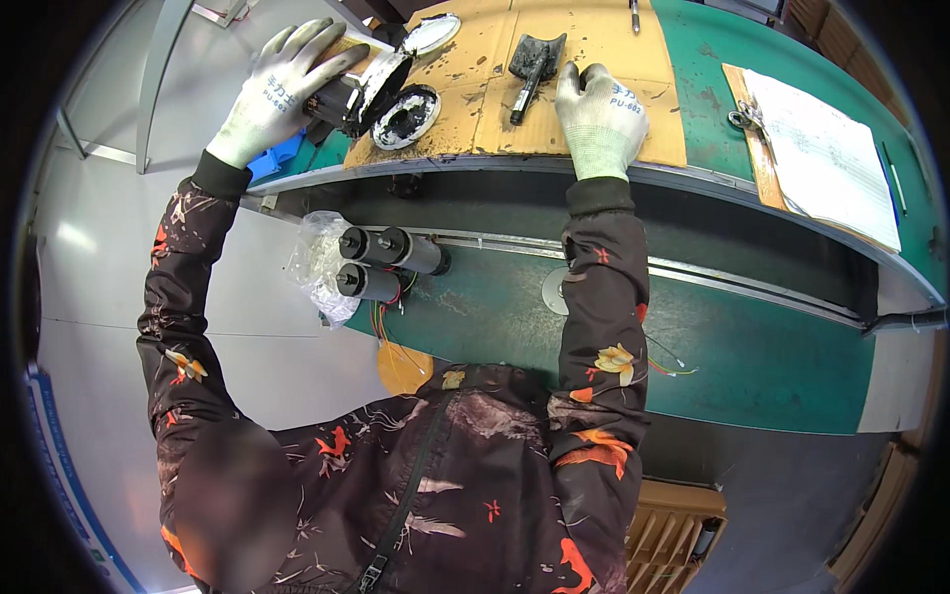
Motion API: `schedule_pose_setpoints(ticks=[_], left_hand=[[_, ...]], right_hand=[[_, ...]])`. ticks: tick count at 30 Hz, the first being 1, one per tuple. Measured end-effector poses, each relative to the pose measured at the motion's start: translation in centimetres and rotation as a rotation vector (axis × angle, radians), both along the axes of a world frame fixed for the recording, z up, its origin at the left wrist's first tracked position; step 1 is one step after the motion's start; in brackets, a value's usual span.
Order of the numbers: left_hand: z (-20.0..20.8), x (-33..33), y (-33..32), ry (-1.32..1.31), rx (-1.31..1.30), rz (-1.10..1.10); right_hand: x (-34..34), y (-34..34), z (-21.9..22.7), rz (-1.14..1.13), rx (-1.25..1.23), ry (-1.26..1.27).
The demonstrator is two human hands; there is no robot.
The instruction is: Assembling electronic components by applying a substance to parts and organizing them into a rack.
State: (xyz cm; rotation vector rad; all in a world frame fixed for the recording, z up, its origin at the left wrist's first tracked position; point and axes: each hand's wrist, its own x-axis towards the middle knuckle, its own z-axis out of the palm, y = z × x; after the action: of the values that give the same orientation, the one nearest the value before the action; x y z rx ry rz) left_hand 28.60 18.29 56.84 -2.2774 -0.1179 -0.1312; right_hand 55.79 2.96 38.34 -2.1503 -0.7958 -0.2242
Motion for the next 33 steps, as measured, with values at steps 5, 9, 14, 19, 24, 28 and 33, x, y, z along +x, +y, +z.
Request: schedule_pose_setpoints(ticks=[5, 9, 14, 19, 24, 28, 33], left_hand=[[0.4, -0.3, 0.6, -0.001, 0.008, -0.023], [0.4, -0.5, 1.0, -0.024, -0.027, -0.028], [0.3, -0.6, 1.2, -0.048, -0.056, -0.020], [0.1, -1.4, 2.3, -0.051, -0.092, -0.057], [-0.3, -1.4, 1.7, -0.064, -0.075, -0.061], [-0.3, -1.4, 1.4, -0.053, -0.046, 0.000], [0.6, -1.0, 0.1, -0.023, -0.182, -0.035]], right_hand=[[-0.1, 0.0, 0.4, 0.001, -0.012, -0.003], [-0.2, 0.0, 0.9, -0.007, -0.035, -0.001], [-0.3, -0.2, 1.7, -0.006, -0.050, -0.005], [-0.4, 0.0, 1.4, -0.013, -0.022, -0.003], [-0.3, 0.0, 1.0, -0.020, -0.018, 0.011], [-0.3, 0.3, 0.7, -0.024, -0.014, -0.006], [0.1, 0.3, 0.4, -0.049, -0.040, 0.000]])
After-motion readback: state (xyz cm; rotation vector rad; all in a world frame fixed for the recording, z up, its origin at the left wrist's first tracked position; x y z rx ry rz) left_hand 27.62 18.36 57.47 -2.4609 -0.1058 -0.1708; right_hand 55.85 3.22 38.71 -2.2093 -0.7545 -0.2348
